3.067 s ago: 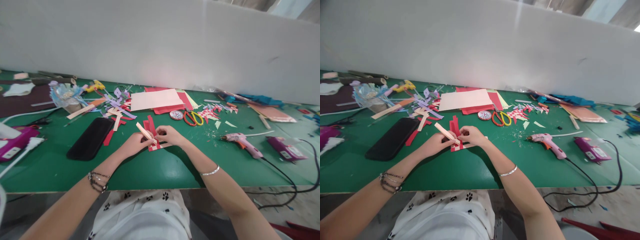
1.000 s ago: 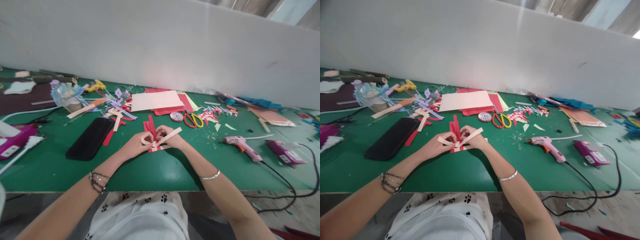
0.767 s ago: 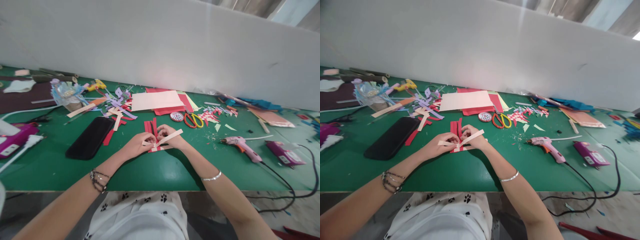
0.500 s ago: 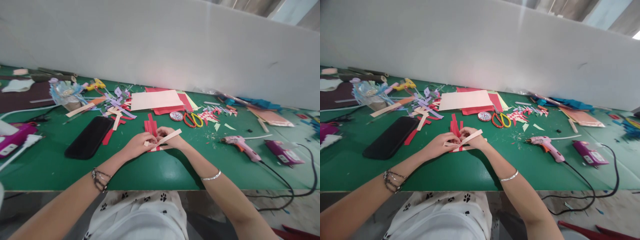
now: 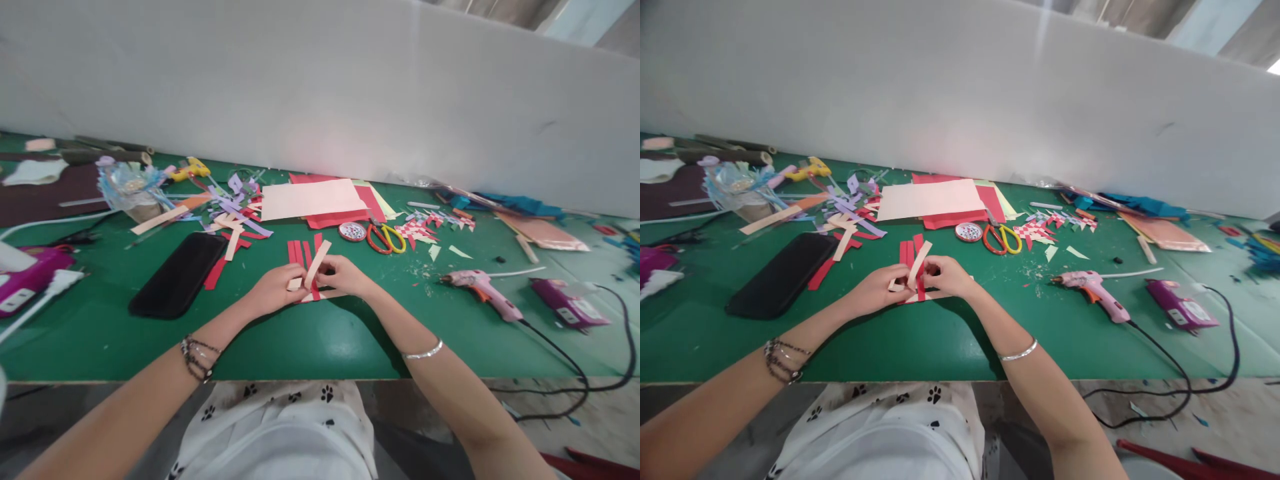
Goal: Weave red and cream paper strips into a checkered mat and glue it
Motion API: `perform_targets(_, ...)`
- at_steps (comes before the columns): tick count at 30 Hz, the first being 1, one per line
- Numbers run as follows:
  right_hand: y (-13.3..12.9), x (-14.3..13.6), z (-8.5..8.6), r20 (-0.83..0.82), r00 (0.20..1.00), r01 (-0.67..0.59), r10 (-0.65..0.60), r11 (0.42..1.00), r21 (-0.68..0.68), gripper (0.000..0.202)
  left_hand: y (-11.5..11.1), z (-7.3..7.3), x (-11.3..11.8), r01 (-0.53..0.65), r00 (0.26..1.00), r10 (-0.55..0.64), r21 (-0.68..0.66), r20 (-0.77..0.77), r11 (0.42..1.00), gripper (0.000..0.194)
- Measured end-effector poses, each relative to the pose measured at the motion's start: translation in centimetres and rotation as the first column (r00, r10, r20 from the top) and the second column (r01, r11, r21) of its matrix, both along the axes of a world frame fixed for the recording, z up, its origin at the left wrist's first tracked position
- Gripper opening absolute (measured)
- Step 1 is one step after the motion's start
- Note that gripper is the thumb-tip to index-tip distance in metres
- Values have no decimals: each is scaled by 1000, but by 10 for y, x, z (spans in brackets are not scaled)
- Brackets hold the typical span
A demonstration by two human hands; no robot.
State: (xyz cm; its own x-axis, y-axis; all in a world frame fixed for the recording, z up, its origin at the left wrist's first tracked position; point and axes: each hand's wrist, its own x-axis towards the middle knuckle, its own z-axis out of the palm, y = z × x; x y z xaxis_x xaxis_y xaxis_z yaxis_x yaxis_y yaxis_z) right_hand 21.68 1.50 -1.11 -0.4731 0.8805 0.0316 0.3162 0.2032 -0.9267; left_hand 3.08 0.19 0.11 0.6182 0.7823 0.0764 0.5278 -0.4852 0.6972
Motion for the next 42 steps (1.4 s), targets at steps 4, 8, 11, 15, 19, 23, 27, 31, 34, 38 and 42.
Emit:
perform_targets(4,-1,3,6,3,997,-82,82,997,-12,12,1,2,-2,17,999,-16,-23,30,1000,16)
perform_targets(8,-1,3,6,65,996,-59,57,998,22,9,2,5,-4,74,997,-74,-16,26,997,20)
perform_targets(11,1,1,2,127,992,8,-18,997,79,5,3,4,-5,115,992,-115,-6,50,993,19)
perform_targets(15,4,-3,-4,164,982,64,-88,987,148,2,3,1,-6,91,994,-90,-15,56,996,16)
perform_targets(19,4,-5,-5,196,973,76,-119,973,217,7,2,0,-7,81,995,-77,-55,70,995,22)
perform_targets(23,3,-5,-6,223,967,60,-125,959,277,10,1,2,-6,86,993,-77,-99,89,991,26)
perform_targets(27,3,-5,-6,234,964,48,-124,951,305,11,0,3,-3,49,997,-44,-87,58,995,25)
perform_targets(31,3,-4,-6,238,965,30,-108,950,310,14,-1,-1,1,42,999,-42,34,-9,999,24)
perform_targets(34,4,-2,-8,240,967,13,-90,951,308,18,-1,-5,3,62,996,-56,107,-63,992,21)
perform_targets(38,6,-1,-11,252,963,19,-95,958,288,12,-1,-6,3,97,994,-92,94,-56,991,20)
perform_targets(42,5,-1,-7,275,956,19,-102,957,289,20,-1,-3,3,124,990,-128,73,52,990,19)
